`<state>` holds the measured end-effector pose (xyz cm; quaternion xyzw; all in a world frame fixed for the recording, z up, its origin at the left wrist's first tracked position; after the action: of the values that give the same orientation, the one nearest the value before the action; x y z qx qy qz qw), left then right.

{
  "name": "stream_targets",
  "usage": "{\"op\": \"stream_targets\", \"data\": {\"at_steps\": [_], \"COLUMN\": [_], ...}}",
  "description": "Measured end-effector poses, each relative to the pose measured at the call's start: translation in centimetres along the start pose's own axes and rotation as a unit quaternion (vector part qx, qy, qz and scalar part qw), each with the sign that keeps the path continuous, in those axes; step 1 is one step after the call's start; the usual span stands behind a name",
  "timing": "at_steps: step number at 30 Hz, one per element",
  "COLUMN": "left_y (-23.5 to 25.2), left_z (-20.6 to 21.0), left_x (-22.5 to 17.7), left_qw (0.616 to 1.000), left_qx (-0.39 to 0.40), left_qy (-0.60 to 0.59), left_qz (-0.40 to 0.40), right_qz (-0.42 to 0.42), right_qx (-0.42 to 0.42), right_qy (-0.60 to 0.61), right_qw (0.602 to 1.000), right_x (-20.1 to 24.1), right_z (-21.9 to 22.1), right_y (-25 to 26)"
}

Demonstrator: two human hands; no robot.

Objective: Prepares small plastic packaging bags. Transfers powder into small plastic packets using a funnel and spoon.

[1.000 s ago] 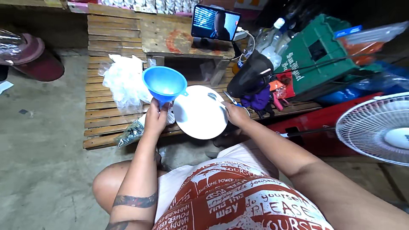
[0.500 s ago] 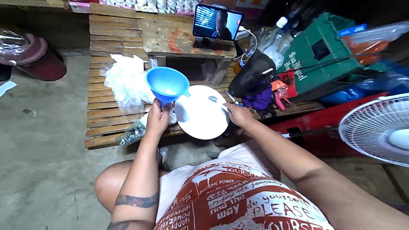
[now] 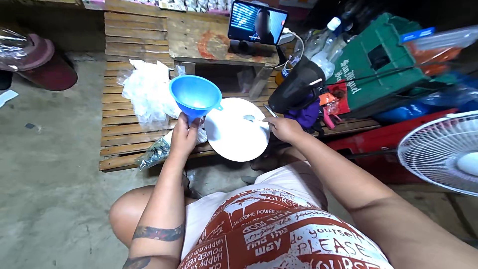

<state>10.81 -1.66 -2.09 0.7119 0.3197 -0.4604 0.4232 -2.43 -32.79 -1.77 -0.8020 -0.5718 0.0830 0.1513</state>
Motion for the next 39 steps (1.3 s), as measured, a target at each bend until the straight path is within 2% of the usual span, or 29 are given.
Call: {"op": "stream_targets", "data": {"at_steps": [5, 10, 13, 16, 18, 22, 26, 28, 31, 34, 36, 39], "left_y": [0.0, -0.1, 0.1, 0.2, 0.1, 0.0, 0.1, 0.1, 0.0, 0.0, 0.0, 0.0], "left_z": [0.2, -0.2, 0.1, 0.4, 0.4, 0.1, -0.1, 0.1, 0.3, 0.2, 0.1, 0.0], "left_x": [-0.1, 0.1, -0.1, -0.5, -0.4, -0.1, 0.1, -0.1, -0.3, -0.3, -0.1, -0.2], "left_qw": [1.000, 1.000, 1.000, 1.000, 1.000, 1.000, 1.000, 1.000, 1.000, 1.000, 1.000, 1.000], "left_qx": [0.006, -0.003, 0.003, 0.009, 0.006, 0.002, 0.002, 0.003, 0.007, 0.004, 0.003, 0.002], "left_qy": [-0.001, -0.009, -0.007, 0.005, 0.002, -0.009, -0.006, -0.004, 0.002, 0.001, 0.000, 0.002], "left_qz": [0.000, 0.004, 0.003, 0.004, -0.001, 0.007, 0.000, 0.001, 0.001, 0.002, -0.001, 0.001], "right_qz": [0.038, -0.068, -0.100, -0.015, 0.022, -0.011, -0.079, -0.070, 0.005, 0.048, 0.032, -0.044], "right_qx": [-0.005, 0.048, 0.014, -0.025, -0.014, 0.022, 0.045, 0.018, -0.031, -0.035, -0.011, 0.031], "right_qy": [0.035, 0.108, 0.167, 0.137, 0.103, 0.086, 0.120, 0.134, 0.124, 0.102, 0.100, 0.098], "right_qw": [0.999, 0.991, 0.981, 0.990, 0.994, 0.996, 0.989, 0.988, 0.992, 0.993, 0.994, 0.994], "right_x": [-0.8, 0.0, -0.9, -2.1, -2.2, 0.4, 2.7, 2.0, -0.4, -1.1, 0.1, 2.3], "right_z": [1.1, 2.1, 1.3, 1.0, 1.9, 4.1, 4.9, 4.5, 4.2, 5.1, 6.4, 7.8], "right_y": [0.8, -1.4, -1.5, -0.5, -0.1, -2.9, -5.7, -5.1, -3.3, -3.2, -4.8, -7.3]}}
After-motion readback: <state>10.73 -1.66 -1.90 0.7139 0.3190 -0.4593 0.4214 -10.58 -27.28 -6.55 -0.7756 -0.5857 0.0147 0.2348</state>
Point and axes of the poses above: each hand's wrist, its own y-axis towards the middle knuckle, its own z-axis out of the palm, x = y × z, the point moved 8 cm from there along y, towards the middle knuckle, and after that the axes turned 3 degrees about -y, right-handed, at the moved point
